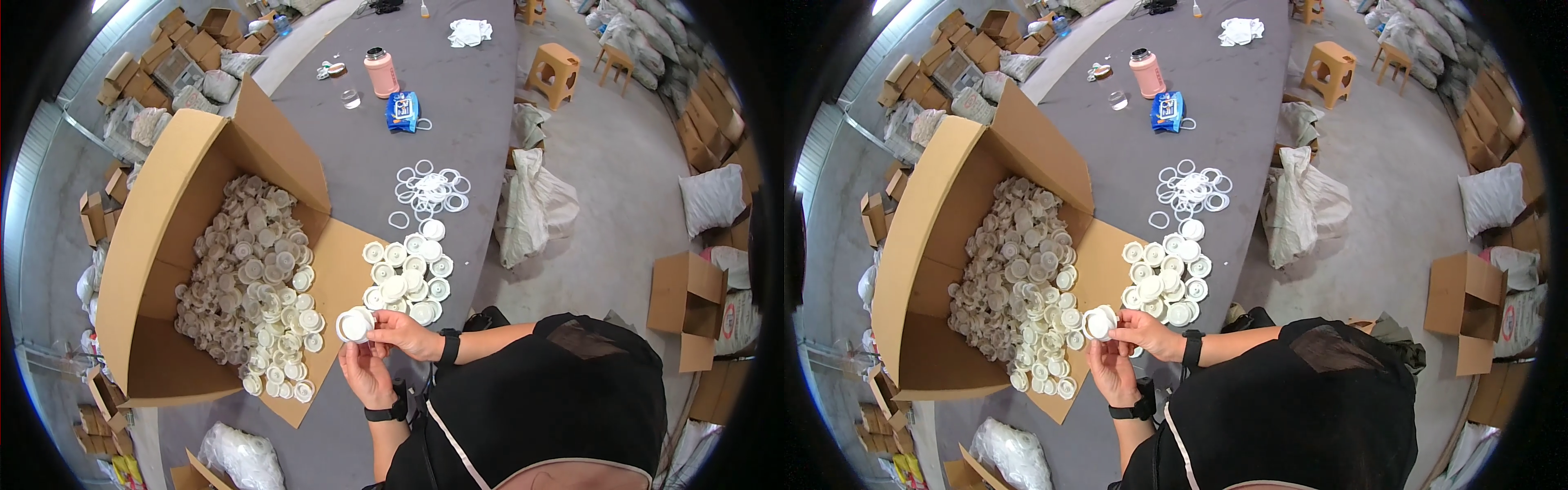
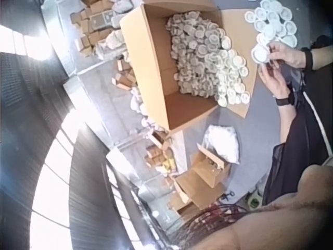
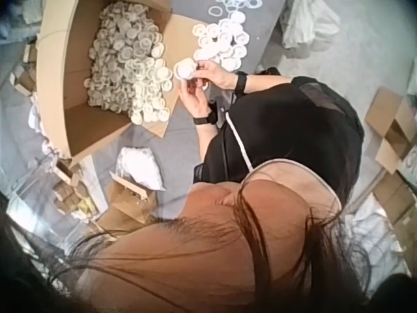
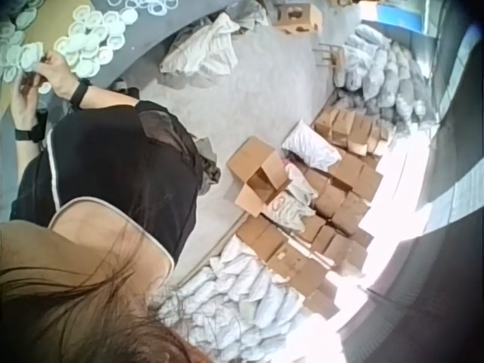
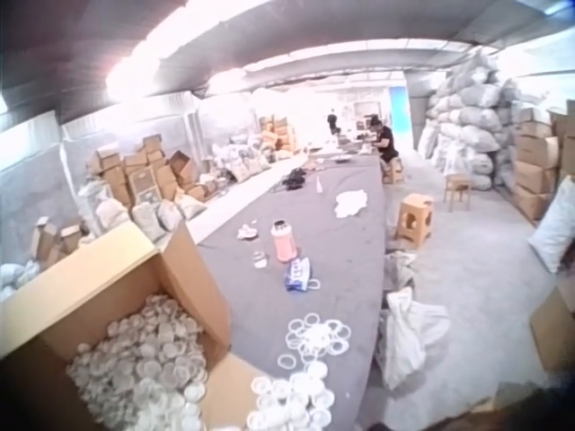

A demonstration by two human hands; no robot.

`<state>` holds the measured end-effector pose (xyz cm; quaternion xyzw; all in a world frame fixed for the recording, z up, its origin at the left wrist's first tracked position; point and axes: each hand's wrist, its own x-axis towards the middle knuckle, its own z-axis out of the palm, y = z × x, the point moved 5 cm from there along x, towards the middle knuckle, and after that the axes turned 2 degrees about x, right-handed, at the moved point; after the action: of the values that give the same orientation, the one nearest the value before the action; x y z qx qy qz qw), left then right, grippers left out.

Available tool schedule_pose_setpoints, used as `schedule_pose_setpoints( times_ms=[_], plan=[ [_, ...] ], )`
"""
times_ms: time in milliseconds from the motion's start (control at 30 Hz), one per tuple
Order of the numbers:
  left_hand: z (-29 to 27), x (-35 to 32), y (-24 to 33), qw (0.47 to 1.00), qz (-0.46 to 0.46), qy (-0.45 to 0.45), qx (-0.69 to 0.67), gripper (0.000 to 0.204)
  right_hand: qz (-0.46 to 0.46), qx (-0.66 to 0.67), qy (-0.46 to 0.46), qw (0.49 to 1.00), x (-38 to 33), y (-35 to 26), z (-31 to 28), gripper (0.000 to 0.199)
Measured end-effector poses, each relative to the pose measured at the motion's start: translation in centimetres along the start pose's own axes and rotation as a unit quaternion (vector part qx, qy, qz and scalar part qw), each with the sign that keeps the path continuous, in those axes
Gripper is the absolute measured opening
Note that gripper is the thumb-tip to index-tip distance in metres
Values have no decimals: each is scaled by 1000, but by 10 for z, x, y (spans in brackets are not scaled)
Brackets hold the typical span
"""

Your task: Assembling plastic lids by inserting internal seals or rings.

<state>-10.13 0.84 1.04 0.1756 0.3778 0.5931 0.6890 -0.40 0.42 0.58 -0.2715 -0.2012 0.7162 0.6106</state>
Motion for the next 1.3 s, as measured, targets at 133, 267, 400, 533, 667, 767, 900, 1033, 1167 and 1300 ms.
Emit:
schedule_pose_setpoints(
  times_ms=[133, 267, 400, 533, 667, 767, 900, 1033, 1167, 1300],
  plan=[
    [-10, 5, -7, 992, -79, -93, -45, 22, -42, -39, 33, 998, -7, -5, 5, 11],
    [-7, 6, -14, 982, -108, -144, -58, 31, -48, -10, 26, 998, -10, 1, 5, 12],
    [-12, 6, -10, 994, -94, -35, -33, 27, -2, 90, 31, 995, -12, 4, 9, 20],
    [-6, 2, 3, 998, -5, -22, 60, 26, 37, 25, -25, 999, -13, -3, 14, 26],
    [-8, 6, 3, 995, -36, -52, 81, 26, 49, -55, -53, 996, -6, -9, 12, 28],
    [-6, 5, 0, 994, -68, -37, 74, 26, 78, -80, -43, 993, -1, -6, 5, 30],
    [-23, 9, -5, 976, -83, -146, 136, 26, 112, -135, -88, 981, -1, -3, 5, 34],
    [-31, 11, 0, 985, -49, -133, 99, 25, 92, -155, -58, 982, 7, 3, 5, 33],
    [-24, 5, 11, 991, -34, -124, -46, 23, 121, 1, -49, 991, 21, 15, -5, 29],
    [-55, 16, 6, 993, -24, -102, -52, 23, 185, 105, -79, 974, 23, 45, -11, 22]
  ],
)
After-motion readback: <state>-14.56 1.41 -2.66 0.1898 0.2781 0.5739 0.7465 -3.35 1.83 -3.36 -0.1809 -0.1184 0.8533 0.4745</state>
